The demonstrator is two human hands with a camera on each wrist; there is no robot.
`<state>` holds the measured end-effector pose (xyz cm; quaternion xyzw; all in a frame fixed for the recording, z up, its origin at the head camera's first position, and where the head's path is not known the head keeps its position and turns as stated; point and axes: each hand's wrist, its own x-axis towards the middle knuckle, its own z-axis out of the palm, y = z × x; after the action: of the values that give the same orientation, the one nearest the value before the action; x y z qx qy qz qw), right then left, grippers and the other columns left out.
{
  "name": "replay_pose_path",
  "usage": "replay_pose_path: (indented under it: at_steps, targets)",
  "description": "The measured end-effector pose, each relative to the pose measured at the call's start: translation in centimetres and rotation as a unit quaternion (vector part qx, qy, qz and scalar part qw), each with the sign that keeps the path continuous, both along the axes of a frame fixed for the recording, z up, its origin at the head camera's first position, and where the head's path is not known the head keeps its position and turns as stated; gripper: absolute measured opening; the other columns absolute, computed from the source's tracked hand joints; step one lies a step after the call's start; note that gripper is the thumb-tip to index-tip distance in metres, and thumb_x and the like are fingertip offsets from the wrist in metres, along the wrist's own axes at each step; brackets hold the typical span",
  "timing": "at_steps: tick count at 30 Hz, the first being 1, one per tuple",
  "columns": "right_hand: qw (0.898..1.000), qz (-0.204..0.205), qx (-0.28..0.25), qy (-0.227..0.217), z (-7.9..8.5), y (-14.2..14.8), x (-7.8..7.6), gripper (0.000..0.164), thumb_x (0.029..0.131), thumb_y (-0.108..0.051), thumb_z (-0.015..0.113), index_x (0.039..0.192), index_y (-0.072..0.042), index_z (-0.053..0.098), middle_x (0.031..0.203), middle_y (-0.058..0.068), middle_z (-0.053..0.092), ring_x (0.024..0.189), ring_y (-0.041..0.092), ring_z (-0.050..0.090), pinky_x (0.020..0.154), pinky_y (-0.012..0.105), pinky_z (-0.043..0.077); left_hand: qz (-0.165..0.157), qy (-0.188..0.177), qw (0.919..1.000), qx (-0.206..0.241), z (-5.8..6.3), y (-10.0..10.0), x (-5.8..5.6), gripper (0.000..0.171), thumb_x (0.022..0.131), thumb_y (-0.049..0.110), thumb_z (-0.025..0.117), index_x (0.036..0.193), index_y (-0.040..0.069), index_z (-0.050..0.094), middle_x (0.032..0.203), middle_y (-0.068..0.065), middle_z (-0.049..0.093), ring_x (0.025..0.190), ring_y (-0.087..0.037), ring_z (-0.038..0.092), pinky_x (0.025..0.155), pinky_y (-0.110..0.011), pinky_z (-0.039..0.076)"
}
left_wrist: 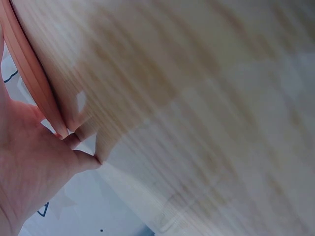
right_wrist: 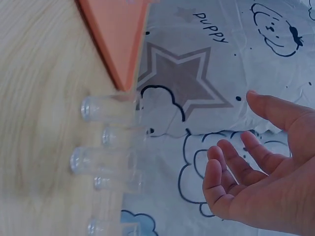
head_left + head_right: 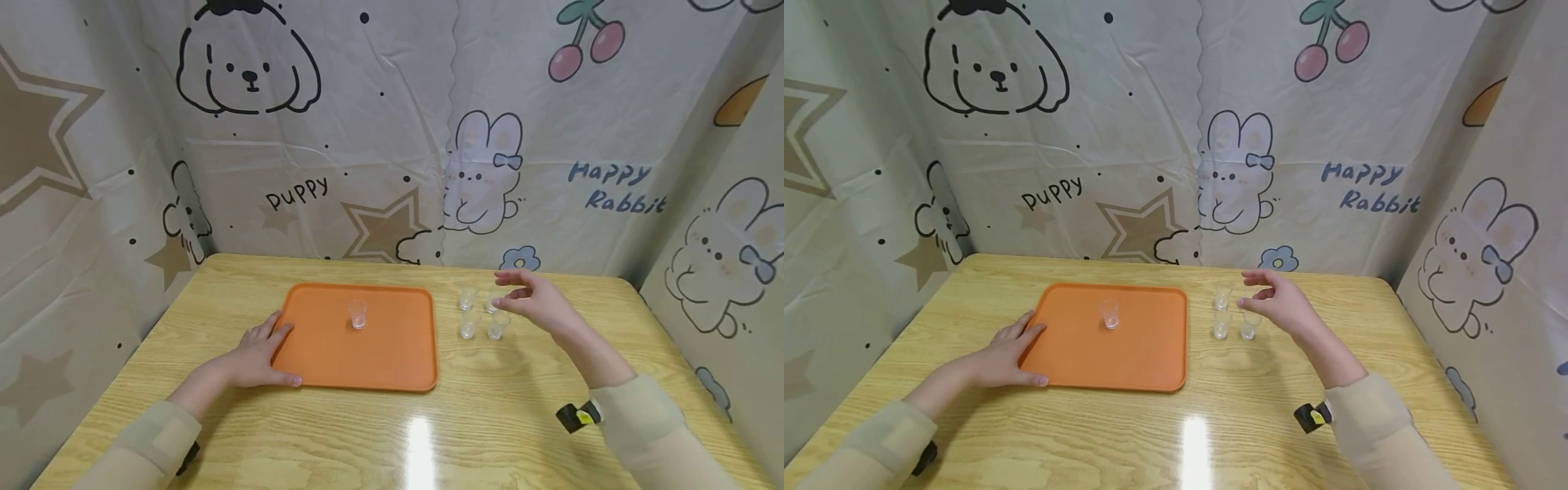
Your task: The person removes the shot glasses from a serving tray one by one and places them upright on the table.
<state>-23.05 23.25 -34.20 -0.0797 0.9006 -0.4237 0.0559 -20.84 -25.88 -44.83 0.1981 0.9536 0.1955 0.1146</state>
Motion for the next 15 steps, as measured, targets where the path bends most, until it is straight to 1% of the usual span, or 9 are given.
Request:
replay_pose_path:
  at_steps: [5,9,15]
  targets:
    - [1.000,0.009,-0.003,0.007,1.3,-1.3,-0.1,0.062,0.087,-0.032,0.069,0.139,-0.010,0.043,0.134,0.014,0.050,0.108,0.028,0.052,0.082,0.034,0.047,0.000,0.002,1.0000,-0.001,0.1,0.1,0.1,0.116,0.070,0.068,0.068,0.149,-0.003,0.021,0.154,-0.028,-0.002,0.136,-0.053,0.010,0.103,-0.069,0.009]
    - [1.000,0.011,-0.003,0.012,2.1,-2.5,-0.3,0.062,0.086,-0.032,0.070,0.138,-0.012,0.044,0.134,0.012,0.051,0.108,0.026,0.052,0.082,0.034,0.047,0.002,0.004,1.0000,-0.003,0.0,0.0,0.0,0.117,0.069,0.069,0.068,0.149,-0.002,0.021,0.154,-0.027,-0.003,0.137,-0.053,0.010,0.103,-0.070,0.009]
    - [0.999,0.026,-0.035,0.022,3.1,-4.6,-0.7,0.060,0.085,-0.029,0.071,0.137,-0.013,0.046,0.133,0.009,0.053,0.107,0.024,0.053,0.083,0.035,0.047,0.002,0.005,1.0000,-0.006,0.0,0.0,0.0,0.116,0.069,0.070,0.067,0.149,-0.002,0.021,0.154,-0.027,-0.002,0.137,-0.053,0.010,0.103,-0.070,0.009]
